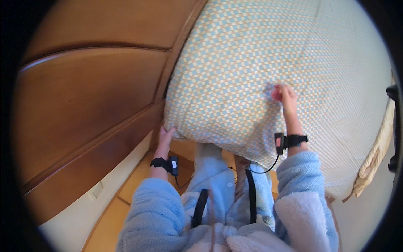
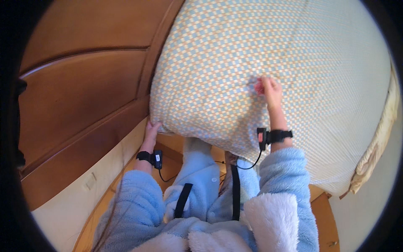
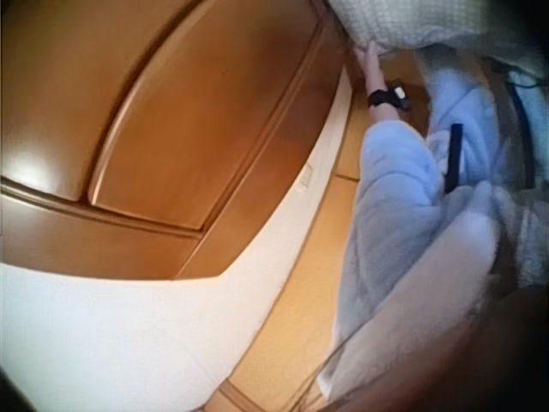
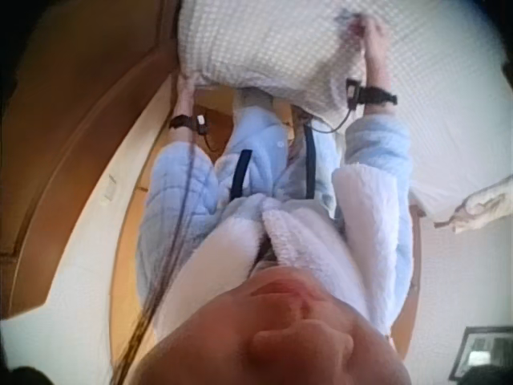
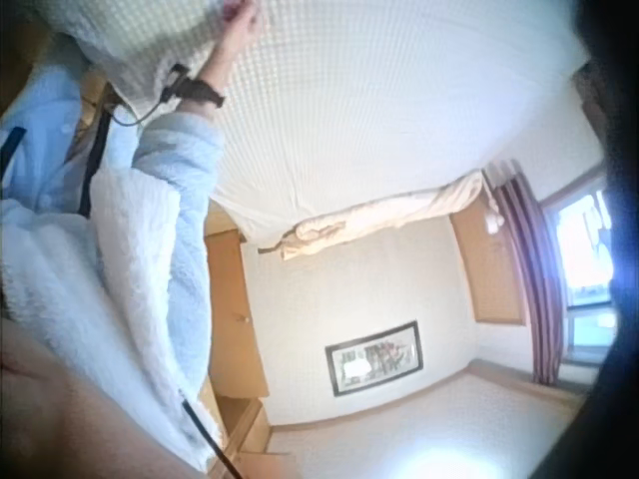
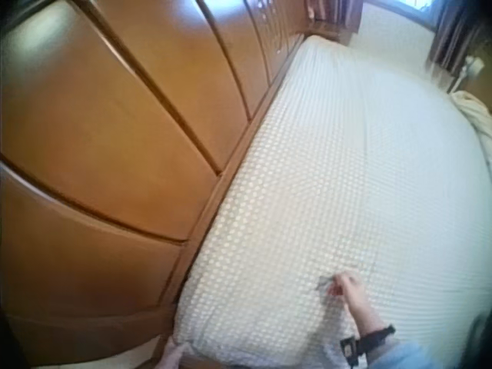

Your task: The person adjusts a patterned fitted sheet on a mattress, smoothing and tucking the edges around the corners. They briefly move a small fan and pick up a cloth from the floor before returning to tuck and smooth the sheet along the headboard and sides.

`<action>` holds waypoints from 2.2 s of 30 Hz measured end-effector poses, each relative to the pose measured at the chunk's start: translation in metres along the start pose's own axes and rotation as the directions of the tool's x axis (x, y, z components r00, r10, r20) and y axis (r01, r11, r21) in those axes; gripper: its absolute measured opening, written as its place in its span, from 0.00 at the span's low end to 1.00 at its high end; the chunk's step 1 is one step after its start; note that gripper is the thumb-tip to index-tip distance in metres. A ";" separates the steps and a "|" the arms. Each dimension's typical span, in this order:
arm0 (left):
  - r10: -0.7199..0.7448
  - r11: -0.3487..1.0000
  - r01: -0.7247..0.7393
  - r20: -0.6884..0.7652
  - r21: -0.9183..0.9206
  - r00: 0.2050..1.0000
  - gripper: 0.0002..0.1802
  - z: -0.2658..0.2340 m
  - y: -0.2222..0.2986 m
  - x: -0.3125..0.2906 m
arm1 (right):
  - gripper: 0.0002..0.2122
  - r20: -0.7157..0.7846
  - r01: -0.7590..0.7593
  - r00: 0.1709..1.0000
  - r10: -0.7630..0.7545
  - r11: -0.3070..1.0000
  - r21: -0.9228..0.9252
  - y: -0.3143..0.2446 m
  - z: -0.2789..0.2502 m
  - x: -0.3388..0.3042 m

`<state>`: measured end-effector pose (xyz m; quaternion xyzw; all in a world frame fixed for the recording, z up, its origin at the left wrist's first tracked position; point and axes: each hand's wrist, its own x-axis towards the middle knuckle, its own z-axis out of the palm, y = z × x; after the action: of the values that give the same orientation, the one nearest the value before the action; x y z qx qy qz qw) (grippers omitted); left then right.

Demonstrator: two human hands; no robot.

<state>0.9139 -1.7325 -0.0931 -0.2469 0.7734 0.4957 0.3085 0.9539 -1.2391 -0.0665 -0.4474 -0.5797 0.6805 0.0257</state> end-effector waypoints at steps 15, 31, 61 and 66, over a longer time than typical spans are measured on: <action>0.212 0.803 0.186 -0.563 0.566 0.799 0.32 0.030 0.029 -0.047 | 0.23 -0.259 0.138 0.627 -0.734 0.433 -0.891 0.030 -0.082 0.018; 0.432 -0.343 -0.912 0.900 0.225 0.059 0.32 0.416 0.045 -0.133 | 0.29 -0.677 -0.507 0.610 -0.411 0.455 -0.732 0.185 -0.332 -0.121; 0.053 -0.025 -0.930 0.930 0.366 0.365 0.28 0.175 0.220 -0.277 | 0.10 -0.849 -0.100 0.488 0.205 0.979 0.179 0.236 -0.345 -0.618; 0.194 0.046 -0.905 0.885 0.422 0.423 0.30 0.118 0.229 -0.301 | 0.14 -0.826 -0.103 0.554 -0.107 0.975 -0.196 0.154 -0.329 -0.637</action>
<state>0.9908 -1.5121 0.2278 0.5002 0.7725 0.1118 0.3749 1.6202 -1.3900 0.2013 -0.7149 -0.5710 0.3191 0.2471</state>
